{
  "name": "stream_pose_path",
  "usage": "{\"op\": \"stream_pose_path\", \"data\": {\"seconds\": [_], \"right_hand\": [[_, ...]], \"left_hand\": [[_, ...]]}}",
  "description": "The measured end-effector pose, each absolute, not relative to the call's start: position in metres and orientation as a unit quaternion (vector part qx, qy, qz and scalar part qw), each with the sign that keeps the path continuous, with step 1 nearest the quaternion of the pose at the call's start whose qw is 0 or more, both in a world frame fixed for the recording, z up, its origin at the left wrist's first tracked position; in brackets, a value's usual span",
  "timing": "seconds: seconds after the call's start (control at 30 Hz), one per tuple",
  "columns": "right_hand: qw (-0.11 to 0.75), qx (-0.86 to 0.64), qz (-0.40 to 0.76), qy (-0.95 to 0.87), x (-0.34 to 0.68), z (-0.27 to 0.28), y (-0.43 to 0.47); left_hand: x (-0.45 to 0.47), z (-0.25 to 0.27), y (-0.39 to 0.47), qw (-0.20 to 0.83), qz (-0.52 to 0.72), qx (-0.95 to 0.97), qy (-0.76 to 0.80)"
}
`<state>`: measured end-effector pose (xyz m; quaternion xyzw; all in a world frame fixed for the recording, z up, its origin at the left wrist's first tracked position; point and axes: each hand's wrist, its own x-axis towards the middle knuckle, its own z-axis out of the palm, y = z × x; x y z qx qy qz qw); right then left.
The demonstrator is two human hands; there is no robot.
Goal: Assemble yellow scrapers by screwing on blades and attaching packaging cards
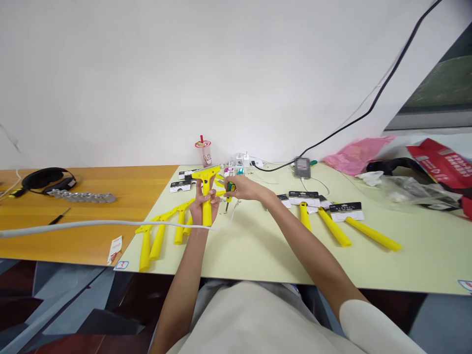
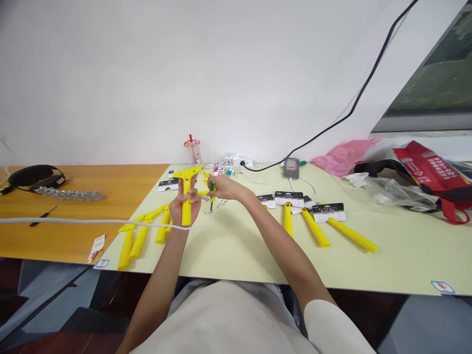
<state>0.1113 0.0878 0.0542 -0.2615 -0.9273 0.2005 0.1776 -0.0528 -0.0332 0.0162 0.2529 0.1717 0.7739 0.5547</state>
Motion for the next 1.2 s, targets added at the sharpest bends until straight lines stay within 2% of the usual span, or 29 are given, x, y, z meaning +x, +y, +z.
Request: {"op": "stream_pose_path", "data": {"seconds": [0.23, 0.43, 0.63, 0.93, 1.2], "right_hand": [[0.172, -0.251, 0.191, -0.933, 0.103, 0.044, 0.090], [0.185, -0.258, 0.202, -0.926, 0.114, 0.064, 0.081], [0.266, -0.263, 0.226, -0.900, 0.145, 0.099, 0.074], [0.436, -0.261, 0.231, -0.830, 0.175, 0.128, 0.064], [0.447, -0.258, 0.204, -0.832, 0.173, 0.123, 0.070]], "left_hand": [[-0.052, 0.016, -0.033, 0.557, 0.772, 0.258, 0.163], [-0.052, 0.017, -0.033, 0.564, 0.768, 0.249, 0.177], [-0.053, 0.012, -0.024, 0.582, 0.766, 0.201, 0.187], [-0.041, 0.003, -0.019, 0.635, 0.718, 0.178, 0.222], [-0.031, 0.004, -0.022, 0.648, 0.695, 0.201, 0.236]]}}
